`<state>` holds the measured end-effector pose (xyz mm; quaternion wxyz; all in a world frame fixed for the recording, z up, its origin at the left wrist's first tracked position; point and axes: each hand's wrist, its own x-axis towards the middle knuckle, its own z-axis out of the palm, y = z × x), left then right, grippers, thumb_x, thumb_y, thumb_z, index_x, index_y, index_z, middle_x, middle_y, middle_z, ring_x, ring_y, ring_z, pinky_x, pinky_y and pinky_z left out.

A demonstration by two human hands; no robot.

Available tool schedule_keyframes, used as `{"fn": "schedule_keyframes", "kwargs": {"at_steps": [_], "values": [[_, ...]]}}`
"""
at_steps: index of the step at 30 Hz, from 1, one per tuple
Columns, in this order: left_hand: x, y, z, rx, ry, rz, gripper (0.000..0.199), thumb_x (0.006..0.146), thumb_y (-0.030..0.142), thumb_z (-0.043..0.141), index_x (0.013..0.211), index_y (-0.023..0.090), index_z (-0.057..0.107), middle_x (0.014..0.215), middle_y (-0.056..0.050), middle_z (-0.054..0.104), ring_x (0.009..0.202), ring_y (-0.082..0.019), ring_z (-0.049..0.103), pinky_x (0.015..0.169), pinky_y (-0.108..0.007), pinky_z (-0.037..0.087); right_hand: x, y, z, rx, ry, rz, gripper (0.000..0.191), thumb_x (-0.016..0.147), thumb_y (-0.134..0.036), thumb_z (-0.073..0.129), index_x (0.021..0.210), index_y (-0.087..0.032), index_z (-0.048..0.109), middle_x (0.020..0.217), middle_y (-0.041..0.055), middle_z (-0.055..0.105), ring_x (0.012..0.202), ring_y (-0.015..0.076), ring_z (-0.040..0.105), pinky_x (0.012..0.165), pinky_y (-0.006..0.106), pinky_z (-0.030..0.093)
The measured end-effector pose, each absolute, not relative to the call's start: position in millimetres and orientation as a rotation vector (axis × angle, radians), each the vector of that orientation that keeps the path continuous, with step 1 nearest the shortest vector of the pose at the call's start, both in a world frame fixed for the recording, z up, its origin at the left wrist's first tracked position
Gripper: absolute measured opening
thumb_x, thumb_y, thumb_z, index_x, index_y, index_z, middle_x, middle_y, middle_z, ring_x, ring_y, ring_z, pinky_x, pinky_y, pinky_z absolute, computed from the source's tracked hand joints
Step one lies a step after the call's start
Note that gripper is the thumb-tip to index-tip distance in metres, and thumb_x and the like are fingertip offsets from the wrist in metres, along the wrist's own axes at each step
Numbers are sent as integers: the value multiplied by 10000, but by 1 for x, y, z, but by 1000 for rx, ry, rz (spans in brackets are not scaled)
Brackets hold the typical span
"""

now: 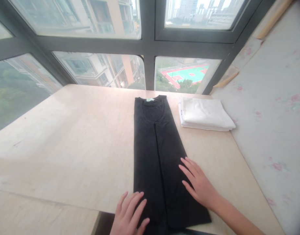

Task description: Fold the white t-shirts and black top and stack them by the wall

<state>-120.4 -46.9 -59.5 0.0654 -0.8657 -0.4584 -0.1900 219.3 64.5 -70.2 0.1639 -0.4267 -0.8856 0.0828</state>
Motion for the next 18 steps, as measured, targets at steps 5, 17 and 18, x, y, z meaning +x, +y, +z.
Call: {"fn": "schedule_keyframes", "kwargs": {"at_steps": [5, 17, 18], "values": [[-102, -73, -72, -2617, -1352, -507, 506, 869, 451, 644, 1310, 204, 627, 1366, -98, 617, 1316, -279, 496, 1250, -531, 97, 224, 13, -66, -1223, -2600, 218, 569, 934, -226, 512, 1498, -229, 435, 1617, 89, 297, 1497, 321, 248, 1140, 556, 389], [-82, -73, -45, -2628, -1586, -769, 535, 731, 0, 446, 1183, 176, 670, 1344, -83, 625, 1334, -234, 495, 1160, -420, 374, 188, -18, -41, -1002, -2773, 525, 688, 849, -298, 655, 1496, -243, 430, 1615, 79, 307, 1489, 319, 253, 1229, 593, 168], [-82, -75, -44, -2606, -1592, -769, 525, 743, -7, 442, 1173, 184, 675, 1329, -76, 636, 1322, -226, 507, 1156, -408, 383, 186, -17, -41, -987, -2778, 546, 707, 837, -282, 666, 1499, -237, 425, 1619, 84, 297, 1492, 315, 246, 1232, 578, 178]]}}
